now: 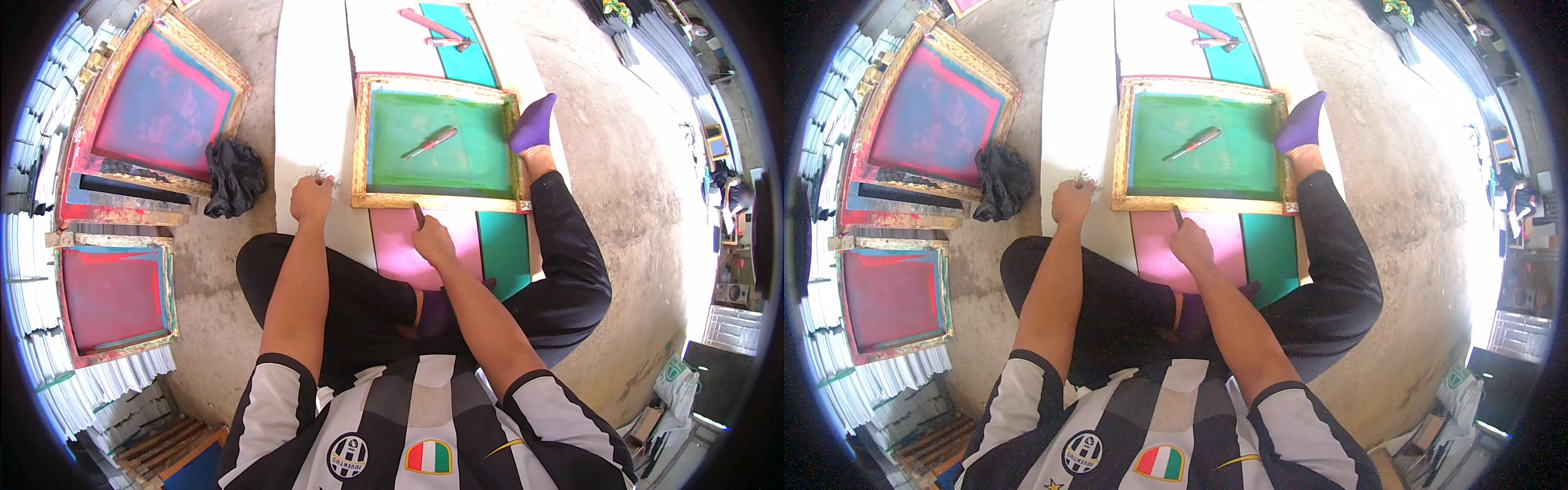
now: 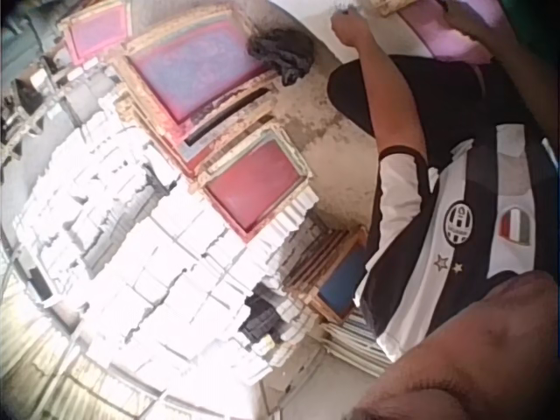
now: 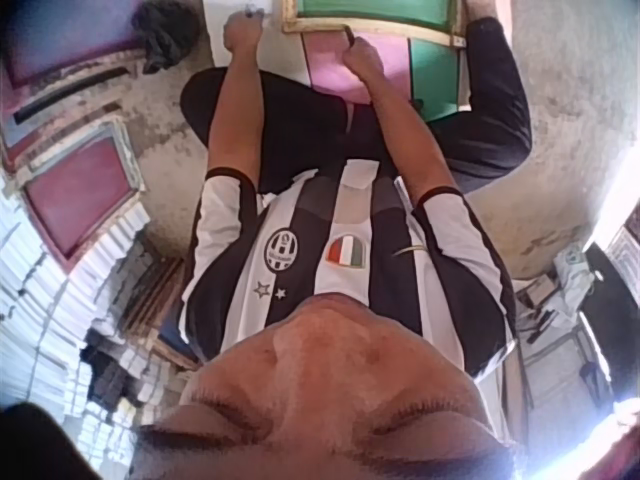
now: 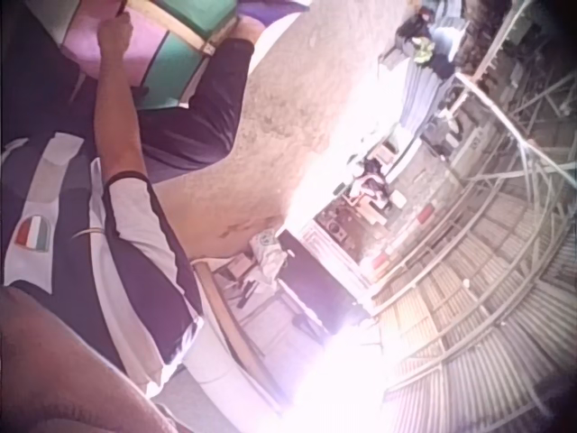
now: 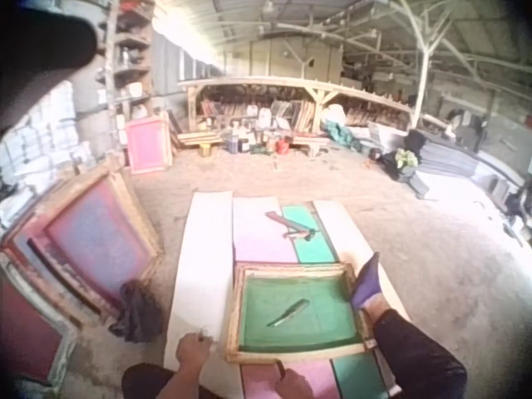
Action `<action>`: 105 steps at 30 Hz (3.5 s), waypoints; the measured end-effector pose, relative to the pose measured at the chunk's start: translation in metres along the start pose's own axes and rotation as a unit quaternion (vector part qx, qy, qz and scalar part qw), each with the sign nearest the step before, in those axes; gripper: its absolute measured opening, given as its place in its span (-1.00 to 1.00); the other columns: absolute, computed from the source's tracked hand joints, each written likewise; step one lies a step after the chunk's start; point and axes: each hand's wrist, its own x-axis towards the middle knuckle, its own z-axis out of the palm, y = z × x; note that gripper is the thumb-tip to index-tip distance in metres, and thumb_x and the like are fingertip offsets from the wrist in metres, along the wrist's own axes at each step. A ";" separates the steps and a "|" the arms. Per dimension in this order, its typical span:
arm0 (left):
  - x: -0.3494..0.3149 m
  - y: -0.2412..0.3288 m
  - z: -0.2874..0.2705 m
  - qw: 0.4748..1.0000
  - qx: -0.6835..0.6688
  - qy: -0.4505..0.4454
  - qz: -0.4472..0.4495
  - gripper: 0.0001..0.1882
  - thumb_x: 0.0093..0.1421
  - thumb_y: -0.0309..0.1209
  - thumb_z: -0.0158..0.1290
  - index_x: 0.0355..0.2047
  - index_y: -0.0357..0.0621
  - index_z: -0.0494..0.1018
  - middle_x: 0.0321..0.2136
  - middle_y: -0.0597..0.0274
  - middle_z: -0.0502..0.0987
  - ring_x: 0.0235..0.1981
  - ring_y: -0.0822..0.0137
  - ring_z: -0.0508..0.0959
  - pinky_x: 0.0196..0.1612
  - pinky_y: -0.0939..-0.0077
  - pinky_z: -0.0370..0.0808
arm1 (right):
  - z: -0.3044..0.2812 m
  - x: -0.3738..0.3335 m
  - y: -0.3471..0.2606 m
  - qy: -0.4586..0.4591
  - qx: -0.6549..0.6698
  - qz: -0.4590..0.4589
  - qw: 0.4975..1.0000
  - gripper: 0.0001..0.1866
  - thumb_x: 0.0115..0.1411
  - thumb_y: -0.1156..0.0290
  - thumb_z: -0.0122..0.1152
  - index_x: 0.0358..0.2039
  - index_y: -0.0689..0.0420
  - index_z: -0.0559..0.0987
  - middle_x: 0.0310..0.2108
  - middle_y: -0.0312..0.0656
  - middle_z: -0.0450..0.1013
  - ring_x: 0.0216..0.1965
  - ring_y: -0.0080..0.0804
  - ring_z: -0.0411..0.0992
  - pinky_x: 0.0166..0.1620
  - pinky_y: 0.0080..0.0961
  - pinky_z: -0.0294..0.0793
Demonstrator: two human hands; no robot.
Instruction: The person scrapes the edges of a wooden frame with a small metal tool while sitting on the floor. They repeatedly remove debris from the frame's edge and place it on the floor.
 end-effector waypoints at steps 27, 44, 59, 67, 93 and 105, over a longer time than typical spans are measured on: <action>-0.047 0.013 0.011 0.888 -0.078 -0.149 0.427 -0.78 0.16 -0.30 0.29 -0.22 -0.10 0.71 -0.29 0.08 0.71 -0.28 0.09 0.70 -0.17 0.27 0.60 | 0.001 -0.016 -0.031 -0.240 0.360 -0.050 0.900 -0.85 0.20 0.51 0.14 -0.23 0.28 0.50 -0.54 -0.10 0.48 -0.64 -0.34 0.48 -0.57 -0.36 0.52; -0.008 -0.005 0.010 0.970 -0.066 -0.034 0.232 -0.79 0.20 -0.24 0.24 -0.27 -0.05 0.74 -0.30 0.08 0.72 -0.25 0.04 0.70 -0.16 0.18 0.60 | -0.038 0.010 0.009 -0.217 0.255 0.012 0.942 -0.73 0.26 0.36 0.21 -0.24 0.34 0.46 -0.47 -0.07 0.47 -0.52 -0.29 0.52 -0.49 -0.27 0.55; -0.005 0.000 0.016 0.976 -0.103 -0.062 0.184 -0.76 0.20 -0.26 0.25 -0.23 -0.12 0.73 -0.30 0.04 0.73 -0.26 0.07 0.72 -0.15 0.23 0.59 | -0.063 0.037 0.009 -0.248 0.077 0.039 0.965 -0.70 0.28 0.34 0.24 -0.18 0.35 0.50 -0.48 -0.06 0.53 -0.55 -0.27 0.57 -0.56 -0.28 0.54; -0.007 0.005 0.014 0.979 -0.078 -0.047 0.180 -0.77 0.19 -0.21 0.25 -0.24 -0.01 0.74 -0.27 0.06 0.72 -0.23 0.02 0.71 -0.12 0.17 0.61 | -0.066 0.035 0.004 -0.235 0.088 0.048 0.967 -0.75 0.22 0.39 0.17 -0.27 0.39 0.54 -0.52 -0.03 0.56 -0.60 -0.23 0.58 -0.62 -0.24 0.47; 0.010 -0.005 0.011 1.000 -0.001 0.019 -0.011 -0.70 0.22 -0.10 0.25 -0.15 0.07 0.72 -0.15 0.10 0.72 -0.07 0.00 0.69 -0.01 0.08 0.60 | -0.009 0.002 0.016 -0.010 0.028 -0.031 0.999 -0.70 0.12 0.36 0.16 -0.16 0.20 0.62 -0.20 0.21 0.62 -0.10 0.21 0.59 0.00 0.04 0.56; -0.007 -0.011 0.018 0.940 -0.201 -0.110 0.253 -0.63 0.27 -0.18 0.25 -0.13 -0.27 0.67 -0.34 0.10 0.71 -0.33 0.27 0.65 -0.19 0.33 0.56 | -0.002 -0.023 -0.027 -0.065 0.140 -0.115 0.981 -0.75 0.08 0.37 0.18 -0.27 0.24 0.58 -0.33 0.18 0.60 -0.20 0.23 0.59 -0.08 0.00 0.56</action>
